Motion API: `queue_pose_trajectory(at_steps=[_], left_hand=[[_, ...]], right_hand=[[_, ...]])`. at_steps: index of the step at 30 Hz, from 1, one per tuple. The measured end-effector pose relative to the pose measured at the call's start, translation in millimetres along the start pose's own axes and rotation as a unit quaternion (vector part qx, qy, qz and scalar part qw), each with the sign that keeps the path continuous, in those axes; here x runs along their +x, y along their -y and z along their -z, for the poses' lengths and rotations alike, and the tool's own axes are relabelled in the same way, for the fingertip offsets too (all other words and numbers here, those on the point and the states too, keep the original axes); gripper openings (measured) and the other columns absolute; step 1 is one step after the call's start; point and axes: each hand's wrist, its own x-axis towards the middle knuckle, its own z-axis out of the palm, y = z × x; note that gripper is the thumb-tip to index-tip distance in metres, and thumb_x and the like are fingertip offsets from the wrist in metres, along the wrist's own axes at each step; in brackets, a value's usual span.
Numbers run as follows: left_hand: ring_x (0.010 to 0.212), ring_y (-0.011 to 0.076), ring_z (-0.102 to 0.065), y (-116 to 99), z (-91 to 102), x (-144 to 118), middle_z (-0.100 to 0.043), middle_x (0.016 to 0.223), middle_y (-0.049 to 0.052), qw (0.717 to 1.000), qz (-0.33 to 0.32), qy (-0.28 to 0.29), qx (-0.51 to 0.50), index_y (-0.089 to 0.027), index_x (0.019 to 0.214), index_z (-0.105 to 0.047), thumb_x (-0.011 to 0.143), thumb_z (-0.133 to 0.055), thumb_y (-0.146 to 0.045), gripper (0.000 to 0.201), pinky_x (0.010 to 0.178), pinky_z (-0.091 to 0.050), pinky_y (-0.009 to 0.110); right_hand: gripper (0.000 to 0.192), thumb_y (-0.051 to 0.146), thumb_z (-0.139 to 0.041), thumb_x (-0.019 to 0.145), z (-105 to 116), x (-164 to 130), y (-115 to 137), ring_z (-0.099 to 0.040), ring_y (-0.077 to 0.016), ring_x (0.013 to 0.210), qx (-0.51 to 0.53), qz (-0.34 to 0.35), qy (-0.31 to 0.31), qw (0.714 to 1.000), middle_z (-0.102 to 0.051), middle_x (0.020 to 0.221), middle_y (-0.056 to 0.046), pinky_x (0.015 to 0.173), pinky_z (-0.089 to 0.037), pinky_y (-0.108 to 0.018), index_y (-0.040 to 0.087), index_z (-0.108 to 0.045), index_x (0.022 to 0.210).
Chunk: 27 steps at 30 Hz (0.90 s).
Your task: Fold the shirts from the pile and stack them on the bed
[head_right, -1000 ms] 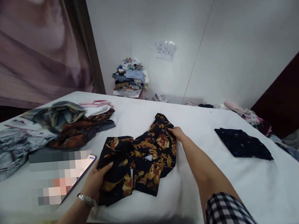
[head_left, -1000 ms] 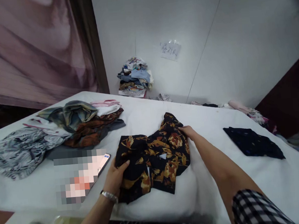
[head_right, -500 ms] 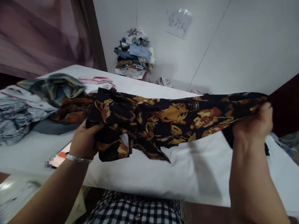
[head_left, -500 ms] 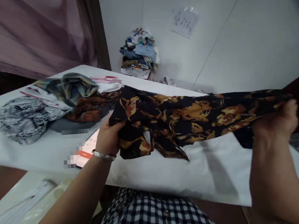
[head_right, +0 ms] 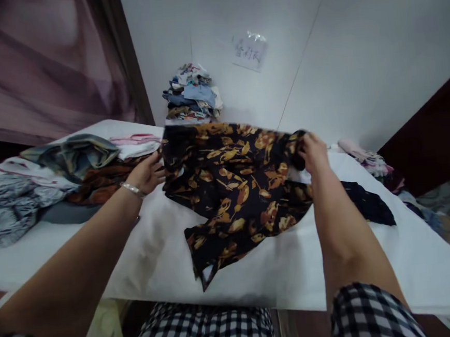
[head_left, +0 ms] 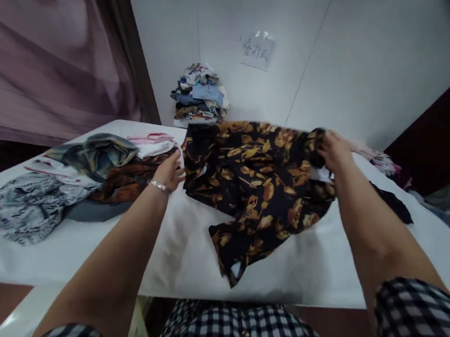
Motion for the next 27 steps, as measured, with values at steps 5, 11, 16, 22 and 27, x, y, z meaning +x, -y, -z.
queue_pose_trajectory(at_steps=[5, 11, 16, 22, 27], left_hand=[[0.106, 0.0232, -0.06, 54, 14.1, -14, -0.067, 0.111, 0.01, 0.984, -0.1, -0.011, 0.146, -0.017, 0.101, -0.065, 0.069, -0.07, -0.038, 0.038, 0.094, -0.045, 0.035], [0.103, 0.0272, -0.061, 108, -8.0, -92, -0.068, 0.109, 0.007, 0.934, -0.114, 0.187, 0.281, -0.026, 0.109, -0.067, 0.061, -0.078, -0.041, 0.052, 0.093, -0.045, 0.034], [0.11, 0.0326, -0.057, 137, -23.3, -117, -0.067, 0.107, 0.007, 0.927, -0.081, 0.228, 0.288, -0.027, 0.097, -0.071, 0.05, -0.082, -0.024, 0.048, 0.102, -0.037, 0.038], [0.062, 0.0166, -0.052, 121, -26.8, -105, -0.055, 0.053, -0.001, 0.921, -0.001, 0.316, 0.23, -0.023, 0.051, -0.059, 0.062, -0.074, -0.023, 0.018, 0.065, -0.044, 0.024], [0.056, 0.0117, -0.053, 62, -22.2, -98, -0.059, 0.061, -0.002, 0.95, 0.084, 0.295, 0.047, -0.018, 0.065, -0.06, 0.067, -0.074, -0.032, 0.021, 0.055, -0.044, 0.021]], right_hand=[[0.033, 0.041, -0.072, 0.067, 12, -55, -57, -0.066, -0.0222, 0.093, -0.121, -0.067, 0.129, 0.982, -0.073, 0.09, -0.006, 0.081, -0.052, -0.039, 0.018, -0.07, 0.091], [0.032, 0.038, -0.059, 0.075, 69, -124, -116, -0.062, -0.0279, 0.106, -0.362, -0.039, 0.184, 0.913, -0.072, 0.106, -0.009, 0.099, -0.044, -0.047, 0.02, -0.073, 0.099], [0.042, 0.04, -0.055, 0.081, 98, -147, -126, -0.054, -0.0253, 0.122, -0.428, -0.003, 0.235, 0.873, -0.062, 0.128, -0.008, 0.108, -0.037, -0.046, 0.023, -0.066, 0.118], [0.042, 0.044, -0.059, 0.078, 93, -161, -119, -0.05, -0.0295, 0.126, -0.403, 0.025, 0.32, 0.857, -0.061, 0.129, -0.01, 0.109, -0.036, -0.048, 0.021, -0.07, 0.112], [0.029, 0.036, -0.049, 0.084, 91, -169, -102, -0.061, -0.0279, 0.111, -0.34, 0.042, 0.353, 0.871, -0.072, 0.104, -0.008, 0.101, -0.044, -0.047, 0.025, -0.075, 0.09]])
